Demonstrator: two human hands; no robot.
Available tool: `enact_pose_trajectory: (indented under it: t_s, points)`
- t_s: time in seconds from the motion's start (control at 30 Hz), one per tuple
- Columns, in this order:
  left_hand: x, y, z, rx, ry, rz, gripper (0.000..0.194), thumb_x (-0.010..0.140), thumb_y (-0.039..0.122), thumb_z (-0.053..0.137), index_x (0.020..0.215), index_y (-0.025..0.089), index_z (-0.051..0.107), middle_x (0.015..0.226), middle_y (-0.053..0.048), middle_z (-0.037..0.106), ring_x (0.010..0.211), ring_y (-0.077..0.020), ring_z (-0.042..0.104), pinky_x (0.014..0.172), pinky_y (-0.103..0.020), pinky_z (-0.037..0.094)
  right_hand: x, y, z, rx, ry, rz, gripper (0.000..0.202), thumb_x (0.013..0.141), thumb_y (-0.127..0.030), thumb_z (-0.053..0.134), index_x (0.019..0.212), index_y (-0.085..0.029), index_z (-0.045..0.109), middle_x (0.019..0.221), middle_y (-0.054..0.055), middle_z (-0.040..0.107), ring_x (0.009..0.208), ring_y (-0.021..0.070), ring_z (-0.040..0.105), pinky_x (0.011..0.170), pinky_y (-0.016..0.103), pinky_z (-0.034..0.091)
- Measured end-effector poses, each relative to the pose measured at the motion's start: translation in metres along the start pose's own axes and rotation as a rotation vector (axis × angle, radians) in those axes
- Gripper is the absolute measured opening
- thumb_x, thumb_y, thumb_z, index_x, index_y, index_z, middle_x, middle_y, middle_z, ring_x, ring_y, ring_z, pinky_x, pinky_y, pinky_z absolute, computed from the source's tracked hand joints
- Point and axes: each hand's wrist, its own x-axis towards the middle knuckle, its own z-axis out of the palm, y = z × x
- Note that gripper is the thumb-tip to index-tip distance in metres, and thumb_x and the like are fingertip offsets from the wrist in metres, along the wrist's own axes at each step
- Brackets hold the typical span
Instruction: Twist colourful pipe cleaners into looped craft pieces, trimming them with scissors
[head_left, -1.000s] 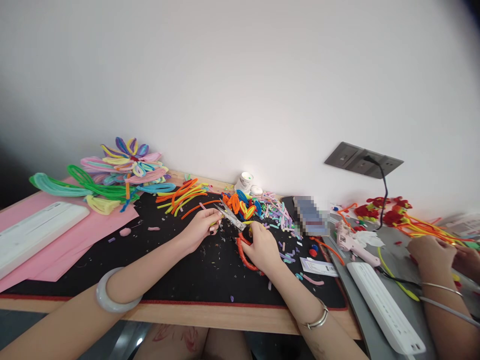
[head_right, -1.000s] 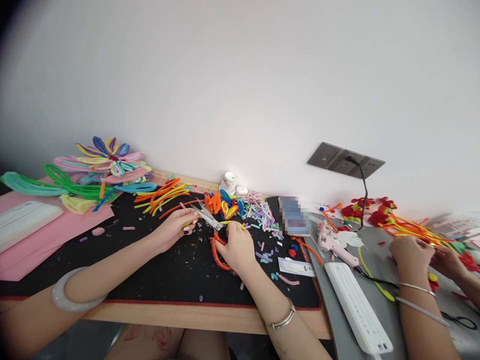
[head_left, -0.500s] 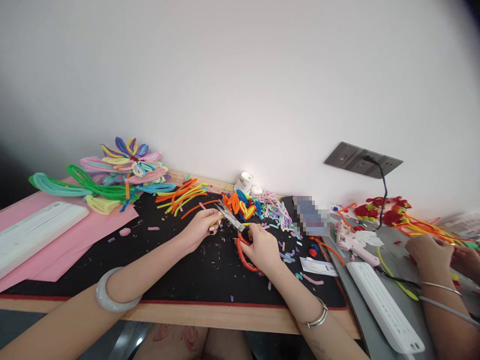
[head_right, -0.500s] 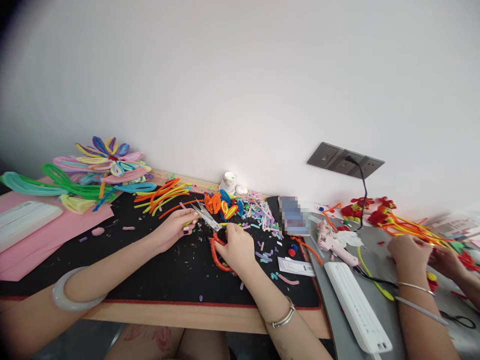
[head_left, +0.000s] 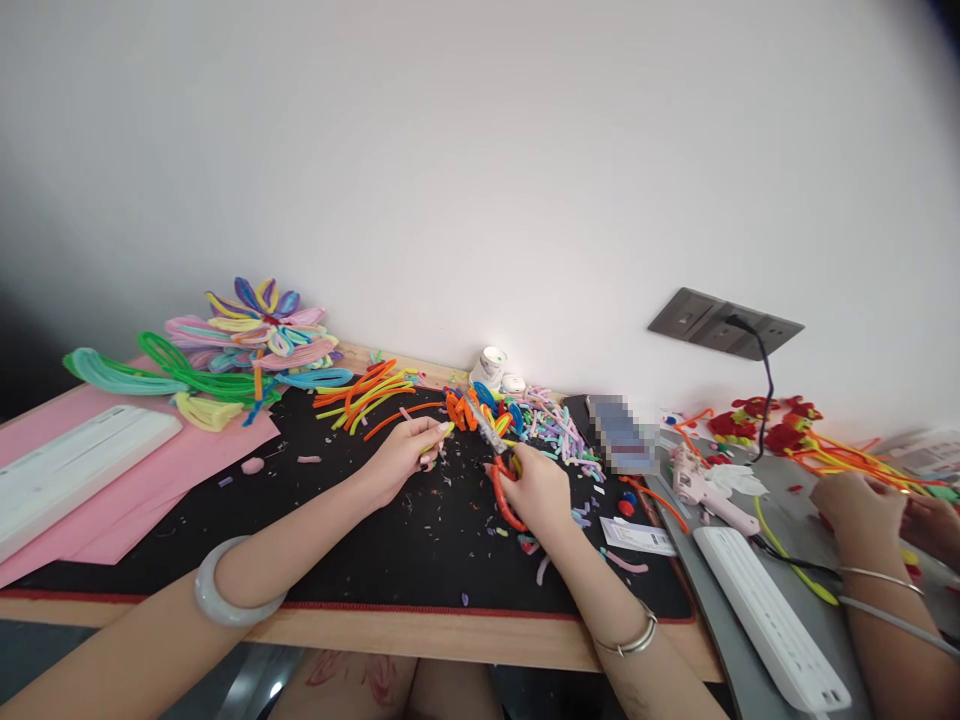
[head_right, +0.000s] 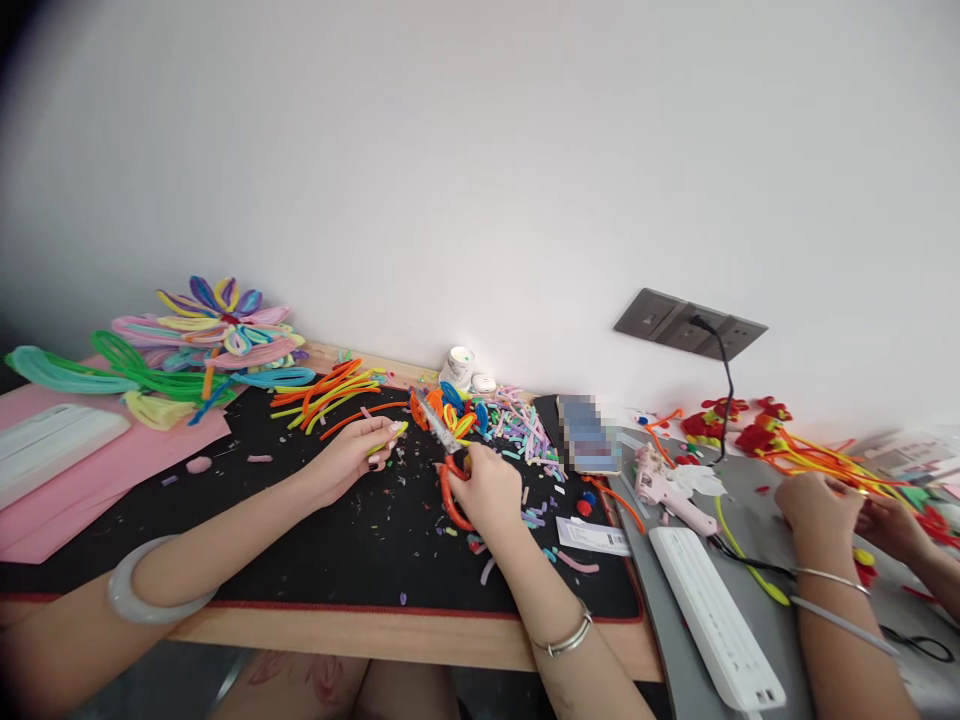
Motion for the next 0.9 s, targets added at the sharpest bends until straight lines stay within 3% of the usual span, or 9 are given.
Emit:
enact_pose_trajectory:
  t_s: [0.23,0.4,0.47,0.6,0.67,0.8,0.9]
  points:
    - [-0.003,0.004,0.005,0.076,-0.070,0.005,0.032,0.076,0.046,0.056,0.074,0.016,0.048,0.069,0.003,0.045,0.045,-0.0028,0.027,0.044,-0.018,0.022,0.013,0.051,-0.007,-0.025,0.081,0.284,0.029,0.075,-0.046,0.053,0.073,-0.018,0.058,0.064,0.005,0.061,0.058,0.0179,0.055,0.050,0.025,0.026]
    - [-0.004,0.001,0.006,0.183,-0.077,0.019,0.031,0.076,0.046,0.055,0.072,0.017,0.046,0.066,0.004,0.045,0.047,-0.0048,0.031,0.048,-0.019,0.029,0.017,0.079,-0.004,0.028,0.028,0.315,0.024,0.071,-0.036,0.059,0.080,-0.013,0.062,0.075,0.010,0.063,0.069,0.0218,0.057,0.059,0.028,0.036]
    - [-0.003,-0.001,0.003,0.306,-0.063,0.072,0.028,0.077,0.044,0.054,0.074,0.017,0.049,0.066,0.003,0.047,0.050,-0.0068,0.036,0.051,-0.021,0.033,0.017,0.080,-0.005,0.062,0.090,0.286,0.020,0.072,-0.031,0.059,0.079,-0.013,0.062,0.080,0.012,0.063,0.077,0.0234,0.057,0.067,0.030,0.039]
    - [-0.001,-0.003,0.001,0.512,-0.062,0.192,0.023,0.078,0.040,0.052,0.080,0.017,0.055,0.069,0.001,0.054,0.057,-0.0115,0.045,0.056,-0.023,0.037,0.014,0.058,-0.014,0.242,0.350,0.185,0.015,0.081,-0.026,0.048,0.085,-0.015,0.057,0.088,0.010,0.059,0.084,0.0211,0.054,0.074,0.031,0.040]
    - [-0.002,-0.004,0.004,0.562,-0.095,0.230,0.021,0.078,0.038,0.052,0.081,0.017,0.057,0.070,0.000,0.057,0.060,-0.0132,0.049,0.058,-0.024,0.038,0.009,0.038,-0.017,0.419,0.239,0.074,0.014,0.084,-0.026,0.045,0.087,-0.016,0.054,0.078,0.005,0.058,0.068,0.0160,0.053,0.064,0.026,0.040]
    - [-0.007,-0.004,0.012,0.660,-0.166,0.318,0.016,0.078,0.032,0.053,0.081,0.018,0.061,0.071,0.000,0.061,0.064,-0.0151,0.053,0.060,-0.024,0.038,0.000,-0.002,-0.012,0.582,-0.110,-0.191,0.012,0.084,-0.027,0.046,0.078,-0.018,0.052,0.066,-0.001,0.052,0.058,0.0123,0.047,0.057,0.023,0.036]
    - [-0.010,-0.003,0.015,0.731,-0.201,0.370,0.012,0.077,0.026,0.054,0.080,0.019,0.062,0.071,0.000,0.062,0.066,-0.0157,0.055,0.062,-0.024,0.038,-0.002,-0.015,-0.007,0.615,-0.128,-0.254,0.023,0.087,-0.024,0.038,0.066,-0.018,0.045,0.063,-0.002,0.047,0.059,0.0113,0.044,0.057,0.022,0.033]
